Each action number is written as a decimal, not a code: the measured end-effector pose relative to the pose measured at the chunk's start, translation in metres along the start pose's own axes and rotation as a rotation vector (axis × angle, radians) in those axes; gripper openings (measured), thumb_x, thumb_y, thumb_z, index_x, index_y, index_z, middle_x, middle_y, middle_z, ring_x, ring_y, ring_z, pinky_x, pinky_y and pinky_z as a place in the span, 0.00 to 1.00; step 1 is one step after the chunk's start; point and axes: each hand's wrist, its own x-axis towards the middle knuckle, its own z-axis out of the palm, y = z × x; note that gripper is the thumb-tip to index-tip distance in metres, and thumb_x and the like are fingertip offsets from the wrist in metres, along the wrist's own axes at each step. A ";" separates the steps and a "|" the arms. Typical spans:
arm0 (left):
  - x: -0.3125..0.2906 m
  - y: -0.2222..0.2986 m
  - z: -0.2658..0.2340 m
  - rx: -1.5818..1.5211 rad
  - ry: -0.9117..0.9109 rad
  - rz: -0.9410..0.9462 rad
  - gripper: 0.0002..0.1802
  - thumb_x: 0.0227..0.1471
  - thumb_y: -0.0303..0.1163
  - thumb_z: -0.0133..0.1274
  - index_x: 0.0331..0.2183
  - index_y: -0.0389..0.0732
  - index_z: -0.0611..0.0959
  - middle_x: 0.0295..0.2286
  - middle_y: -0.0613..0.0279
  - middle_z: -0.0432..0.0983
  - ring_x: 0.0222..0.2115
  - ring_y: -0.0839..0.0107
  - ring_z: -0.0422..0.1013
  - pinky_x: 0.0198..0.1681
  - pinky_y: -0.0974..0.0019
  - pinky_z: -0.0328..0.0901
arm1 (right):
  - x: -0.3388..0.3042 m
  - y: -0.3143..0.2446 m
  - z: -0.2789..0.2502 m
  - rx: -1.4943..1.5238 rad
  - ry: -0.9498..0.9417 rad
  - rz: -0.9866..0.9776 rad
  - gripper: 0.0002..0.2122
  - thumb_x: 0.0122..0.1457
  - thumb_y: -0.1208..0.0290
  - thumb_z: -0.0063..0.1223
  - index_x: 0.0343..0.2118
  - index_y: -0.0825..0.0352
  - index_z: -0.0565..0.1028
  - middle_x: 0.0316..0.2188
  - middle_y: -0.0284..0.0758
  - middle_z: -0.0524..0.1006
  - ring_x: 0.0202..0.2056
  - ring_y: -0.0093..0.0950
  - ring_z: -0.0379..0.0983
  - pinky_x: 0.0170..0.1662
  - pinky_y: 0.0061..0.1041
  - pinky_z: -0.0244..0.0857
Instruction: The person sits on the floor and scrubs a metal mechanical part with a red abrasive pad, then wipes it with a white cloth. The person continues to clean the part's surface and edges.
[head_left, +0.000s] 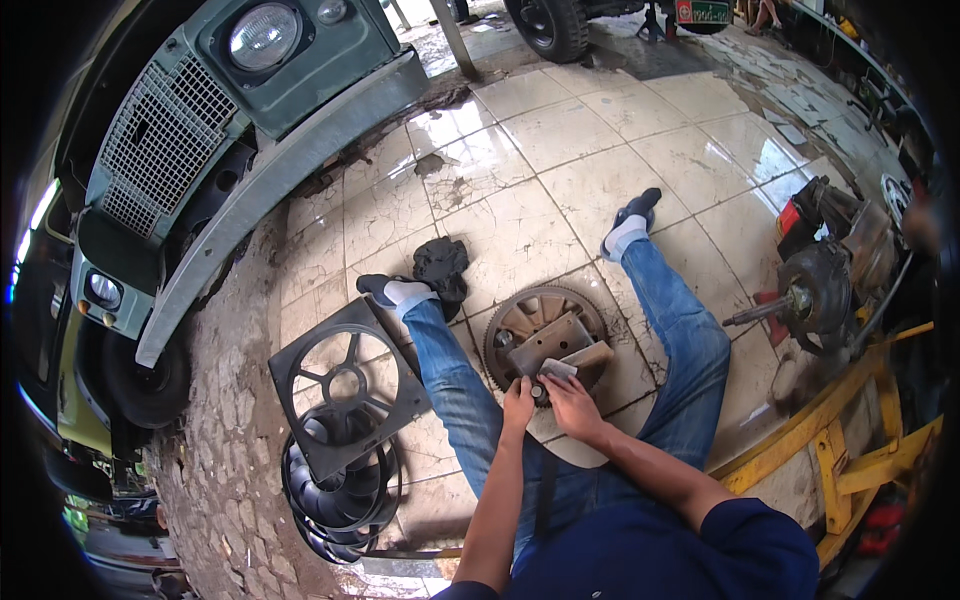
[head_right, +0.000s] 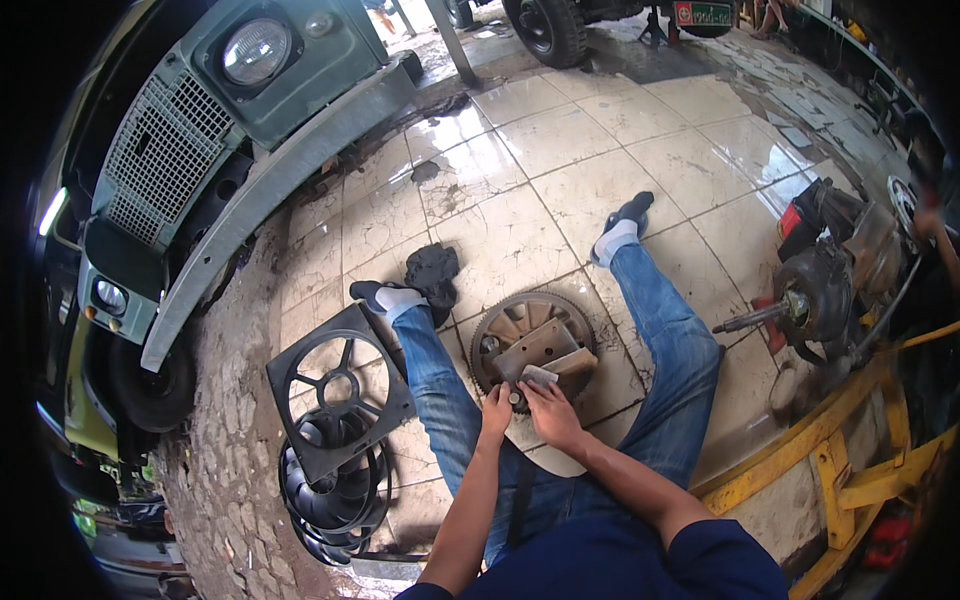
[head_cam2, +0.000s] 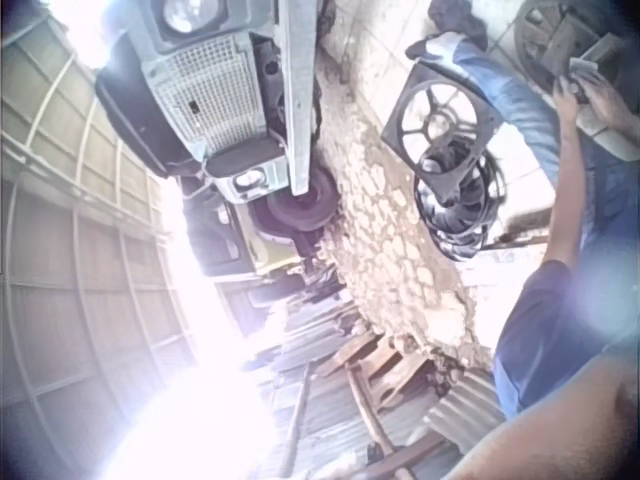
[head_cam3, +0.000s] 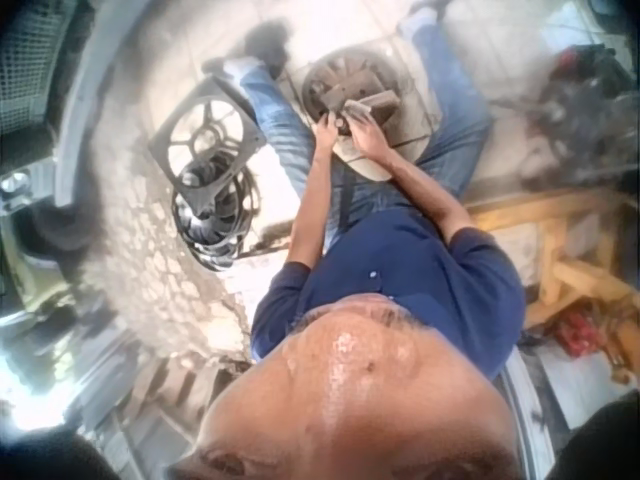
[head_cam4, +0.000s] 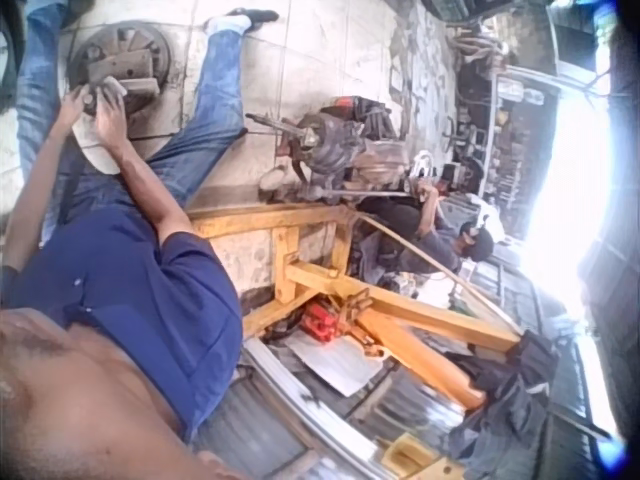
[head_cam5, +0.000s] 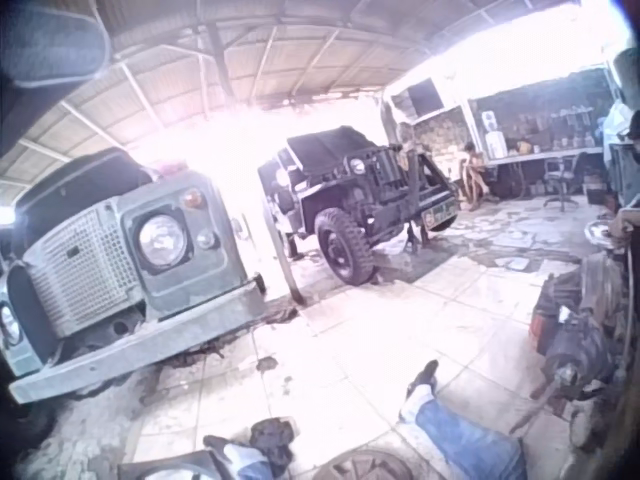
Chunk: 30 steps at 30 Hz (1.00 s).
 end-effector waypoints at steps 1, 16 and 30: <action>-0.005 0.003 -0.003 0.017 0.012 0.006 0.23 0.61 0.45 0.43 0.36 0.32 0.80 0.32 0.48 0.79 0.37 0.60 0.75 0.42 0.63 0.65 | -0.001 0.002 0.000 -0.037 0.009 -0.003 0.20 0.56 0.78 0.44 0.54 0.69 0.69 0.50 0.40 0.74 0.56 0.34 0.66 0.62 0.41 0.50; 0.001 0.007 -0.008 -0.174 -0.111 -0.131 0.25 0.62 0.48 0.43 0.37 0.34 0.83 0.34 0.61 0.78 0.37 0.71 0.71 0.44 0.67 0.63 | -0.001 0.002 0.001 -0.051 -0.030 -0.012 0.22 0.58 0.77 0.44 0.57 0.67 0.66 0.55 0.35 0.71 0.59 0.31 0.63 0.63 0.45 0.46; -0.001 0.023 -0.006 -0.225 -0.120 -0.247 0.21 0.61 0.44 0.45 0.37 0.35 0.82 0.33 0.61 0.78 0.37 0.73 0.70 0.44 0.69 0.62 | -0.002 0.008 0.005 -0.094 0.021 -0.028 0.19 0.56 0.78 0.44 0.52 0.65 0.72 0.49 0.36 0.75 0.55 0.29 0.67 0.63 0.45 0.47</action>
